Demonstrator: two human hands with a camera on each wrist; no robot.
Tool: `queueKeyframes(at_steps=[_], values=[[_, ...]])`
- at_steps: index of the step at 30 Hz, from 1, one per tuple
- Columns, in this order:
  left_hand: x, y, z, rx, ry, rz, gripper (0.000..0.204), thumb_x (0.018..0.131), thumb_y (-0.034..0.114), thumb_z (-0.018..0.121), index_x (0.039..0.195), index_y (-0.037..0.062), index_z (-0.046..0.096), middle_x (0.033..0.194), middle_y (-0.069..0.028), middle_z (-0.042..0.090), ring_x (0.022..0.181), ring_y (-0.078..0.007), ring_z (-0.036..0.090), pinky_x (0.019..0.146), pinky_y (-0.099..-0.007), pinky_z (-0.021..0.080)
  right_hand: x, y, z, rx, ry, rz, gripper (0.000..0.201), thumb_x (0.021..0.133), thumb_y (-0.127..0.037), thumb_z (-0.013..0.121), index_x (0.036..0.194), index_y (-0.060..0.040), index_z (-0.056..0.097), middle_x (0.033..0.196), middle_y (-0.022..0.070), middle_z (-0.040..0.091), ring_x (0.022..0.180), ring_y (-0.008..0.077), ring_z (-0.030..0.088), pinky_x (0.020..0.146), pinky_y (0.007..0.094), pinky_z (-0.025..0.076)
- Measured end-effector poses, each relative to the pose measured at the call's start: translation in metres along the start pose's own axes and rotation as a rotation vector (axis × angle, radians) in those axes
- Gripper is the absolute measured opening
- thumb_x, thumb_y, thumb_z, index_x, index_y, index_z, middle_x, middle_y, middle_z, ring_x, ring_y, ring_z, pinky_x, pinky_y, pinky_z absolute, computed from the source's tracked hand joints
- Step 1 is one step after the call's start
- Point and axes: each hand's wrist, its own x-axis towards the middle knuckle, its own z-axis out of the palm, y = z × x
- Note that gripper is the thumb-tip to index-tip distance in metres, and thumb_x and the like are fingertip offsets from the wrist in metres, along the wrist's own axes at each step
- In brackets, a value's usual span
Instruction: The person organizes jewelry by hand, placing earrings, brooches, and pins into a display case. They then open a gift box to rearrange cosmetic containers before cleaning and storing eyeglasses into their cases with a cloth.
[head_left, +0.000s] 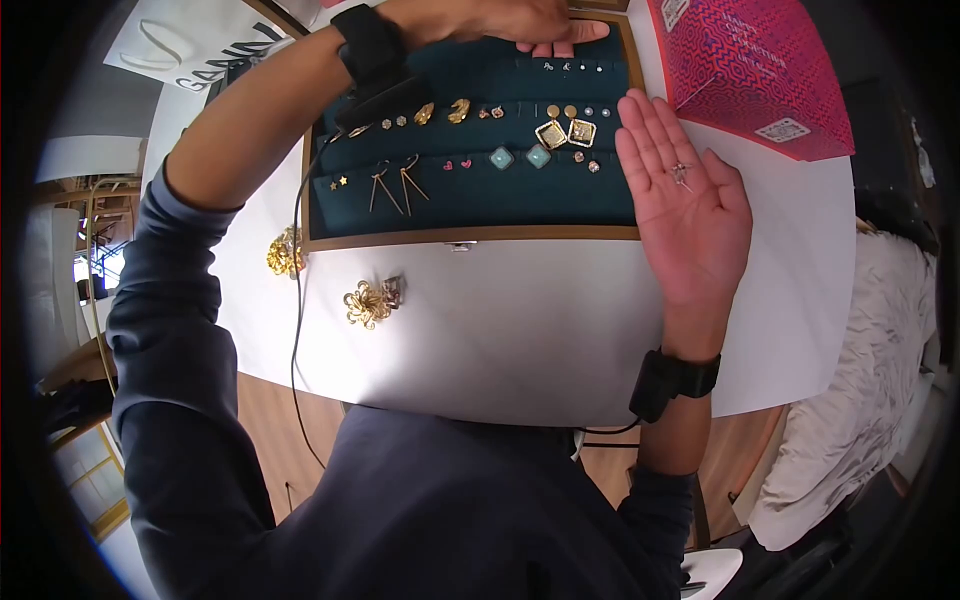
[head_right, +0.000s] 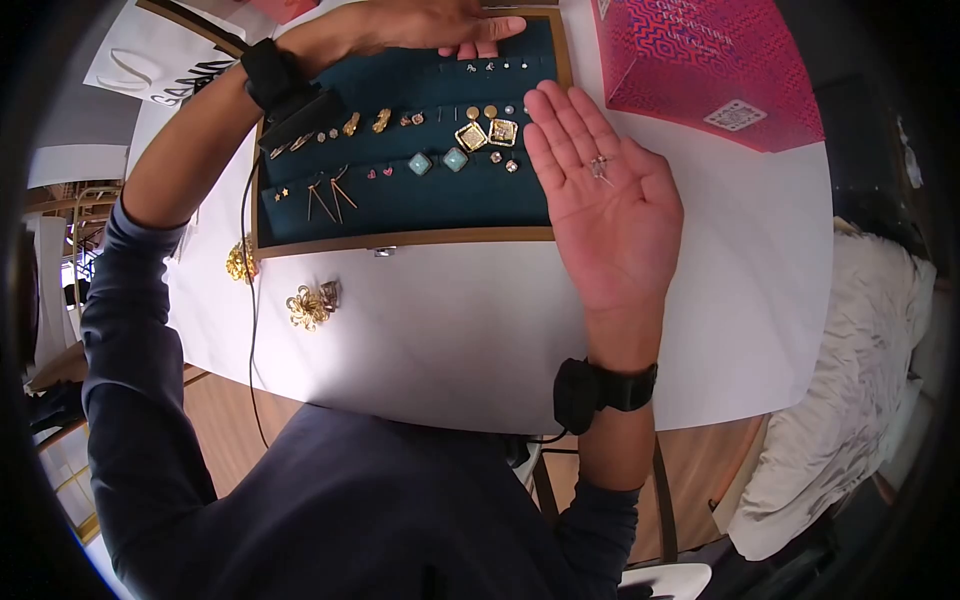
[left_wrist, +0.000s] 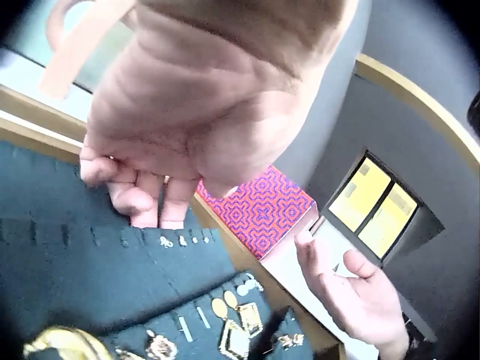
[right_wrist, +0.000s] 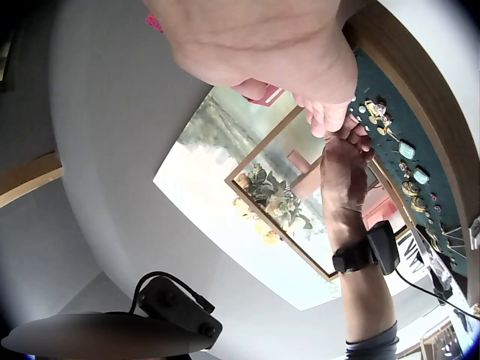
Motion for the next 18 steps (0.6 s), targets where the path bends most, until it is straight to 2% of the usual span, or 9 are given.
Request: queueKeyframes(at_steps=[1, 4, 10, 16, 18], values=[[-0.004, 0.001, 0.0, -0.079, -0.011, 0.027, 0.064, 0.105, 0.057, 0.052, 0.08, 0.0022, 0.072, 0.067, -0.0014, 0.063, 0.063, -0.0109, 0.054, 0.06, -0.029, 0.046, 0.0, 0.0, 0.0, 0.004, 0.001, 0.0, 0.061, 0.103, -0.015, 0.041, 0.152, 0.0164, 0.025, 0.161, 0.032, 0.028, 0.154, 0.0413, 0.023, 0.13, 0.0496, 0.019], [-0.002, 0.0, 0.004, 0.043, 0.124, 0.027, 0.061, 0.103, 0.054, 0.058, 0.074, 0.0017, 0.072, 0.061, -0.0004, 0.06, 0.061, -0.0112, 0.053, 0.058, -0.0289, 0.044, 0.0, 0.0, 0.0, -0.014, 0.0, -0.002, 0.061, 0.103, -0.015, 0.041, 0.153, 0.0163, 0.024, 0.161, 0.0318, 0.028, 0.155, 0.0413, 0.023, 0.13, 0.0495, 0.019], [0.004, -0.007, 0.009, 0.138, 0.265, -0.096, 0.056, 0.102, 0.046, 0.063, 0.073, -0.0002, 0.073, 0.062, -0.0032, 0.064, 0.059, -0.0114, 0.055, 0.053, -0.0307, 0.044, -0.001, 0.0, 0.001, -0.02, -0.011, -0.005, 0.061, 0.103, -0.015, 0.041, 0.153, 0.0163, 0.024, 0.161, 0.0319, 0.027, 0.155, 0.0415, 0.023, 0.13, 0.0494, 0.019], [0.011, -0.019, 0.009, 0.026, 0.283, -0.122, 0.055, 0.102, 0.051, 0.062, 0.079, 0.0019, 0.075, 0.066, -0.002, 0.066, 0.058, -0.0122, 0.057, 0.054, -0.0282, 0.048, 0.0, 0.0, 0.001, -0.043, -0.01, -0.015, 0.061, 0.103, -0.015, 0.042, 0.152, 0.0164, 0.024, 0.162, 0.032, 0.027, 0.155, 0.0415, 0.023, 0.13, 0.0488, 0.019], [0.009, -0.012, 0.004, 0.024, 0.225, -0.124, 0.058, 0.101, 0.055, 0.06, 0.079, 0.0031, 0.074, 0.066, -0.001, 0.065, 0.059, -0.0122, 0.057, 0.055, -0.0277, 0.048, 0.0, 0.0, 0.002, -0.04, -0.011, -0.014, 0.061, 0.103, -0.015, 0.042, 0.152, 0.0164, 0.024, 0.161, 0.032, 0.027, 0.154, 0.0414, 0.023, 0.13, 0.0487, 0.02]])
